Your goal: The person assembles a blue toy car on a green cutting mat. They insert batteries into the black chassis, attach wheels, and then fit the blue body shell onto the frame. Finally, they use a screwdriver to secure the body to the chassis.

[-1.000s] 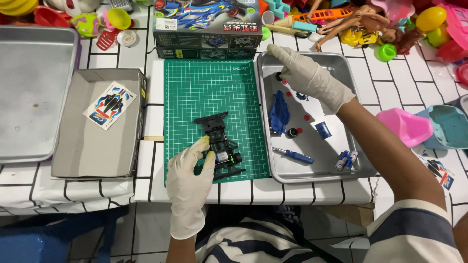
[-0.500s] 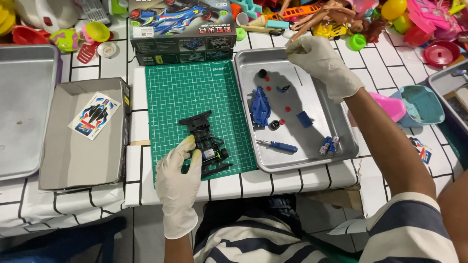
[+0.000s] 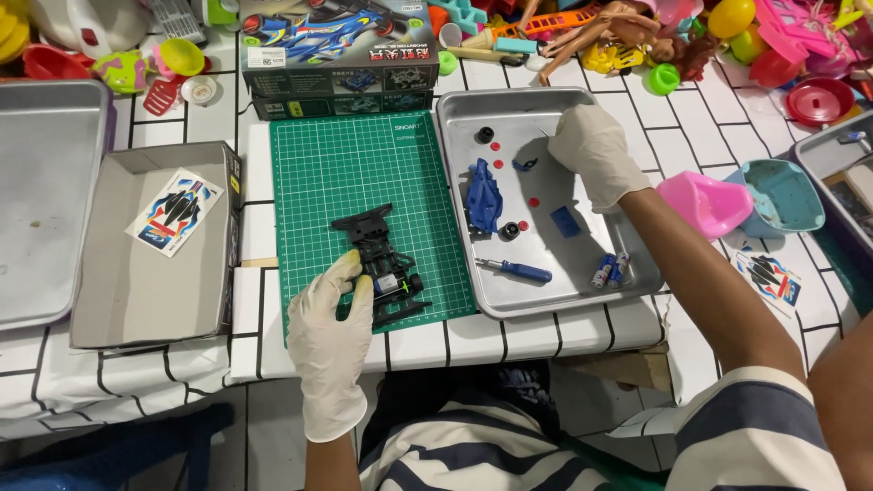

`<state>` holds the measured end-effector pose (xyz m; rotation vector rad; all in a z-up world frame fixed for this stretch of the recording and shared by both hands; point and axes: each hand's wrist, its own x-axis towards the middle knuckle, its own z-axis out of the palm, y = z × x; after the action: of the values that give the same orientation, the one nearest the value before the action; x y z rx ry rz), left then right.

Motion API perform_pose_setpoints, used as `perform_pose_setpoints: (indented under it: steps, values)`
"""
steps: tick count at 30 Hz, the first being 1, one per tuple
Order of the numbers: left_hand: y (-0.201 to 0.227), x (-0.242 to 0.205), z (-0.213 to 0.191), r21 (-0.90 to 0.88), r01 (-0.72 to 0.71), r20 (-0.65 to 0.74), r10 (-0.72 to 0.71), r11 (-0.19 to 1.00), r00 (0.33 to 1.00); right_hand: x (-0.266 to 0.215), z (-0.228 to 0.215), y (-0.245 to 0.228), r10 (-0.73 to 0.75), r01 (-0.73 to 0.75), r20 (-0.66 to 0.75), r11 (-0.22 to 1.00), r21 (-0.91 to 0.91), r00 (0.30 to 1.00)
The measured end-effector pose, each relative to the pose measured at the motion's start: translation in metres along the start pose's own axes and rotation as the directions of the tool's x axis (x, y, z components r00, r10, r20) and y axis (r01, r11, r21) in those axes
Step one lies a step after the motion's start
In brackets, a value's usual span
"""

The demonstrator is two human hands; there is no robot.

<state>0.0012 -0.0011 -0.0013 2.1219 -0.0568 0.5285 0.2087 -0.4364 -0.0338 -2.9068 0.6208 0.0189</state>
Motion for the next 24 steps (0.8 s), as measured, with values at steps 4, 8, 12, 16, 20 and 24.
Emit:
perform_pose_setpoints:
  steps: [4, 8, 12, 16, 20, 24]
  values:
    - [-0.003, 0.001, 0.001, -0.003, 0.001, -0.002, -0.001, 1.000, 1.000, -0.033, -0.025, -0.030, -0.161, 0.161, 0.005, 0.986, 0.034, 0.987]
    - [-0.006, 0.000, 0.002, -0.002, -0.004, -0.003, 0.004, 1.000, 1.000, -0.045, -0.035, -0.047, -0.281, 0.285, -0.050, 0.943, 0.174, 0.958]
    - [0.025, 0.009, -0.015, 0.056, 0.135, 0.137, -0.142, 0.989, 0.980, -0.073, -0.061, -0.074, -0.395, 0.369, -0.042, 0.809, 0.458, 0.918]
    - [0.021, 0.009, -0.014, 0.047, 0.127, 0.136, -0.133, 0.991, 0.982, -0.054, -0.035, -0.076, -0.420, 0.420, -0.124, 0.749, 0.512, 0.899]
    - [0.016, 0.009, -0.012, 0.019, 0.062, 0.125, -0.064, 0.998, 0.990, -0.047, -0.026, -0.076, -0.466, 0.528, -0.261, 0.654, 0.541, 0.845]
    - [0.020, 0.009, -0.013, 0.039, 0.102, 0.119, -0.106, 0.994, 0.987, -0.041, -0.017, -0.077, -0.565, 0.532, -0.156, 0.597, 0.600, 0.810]
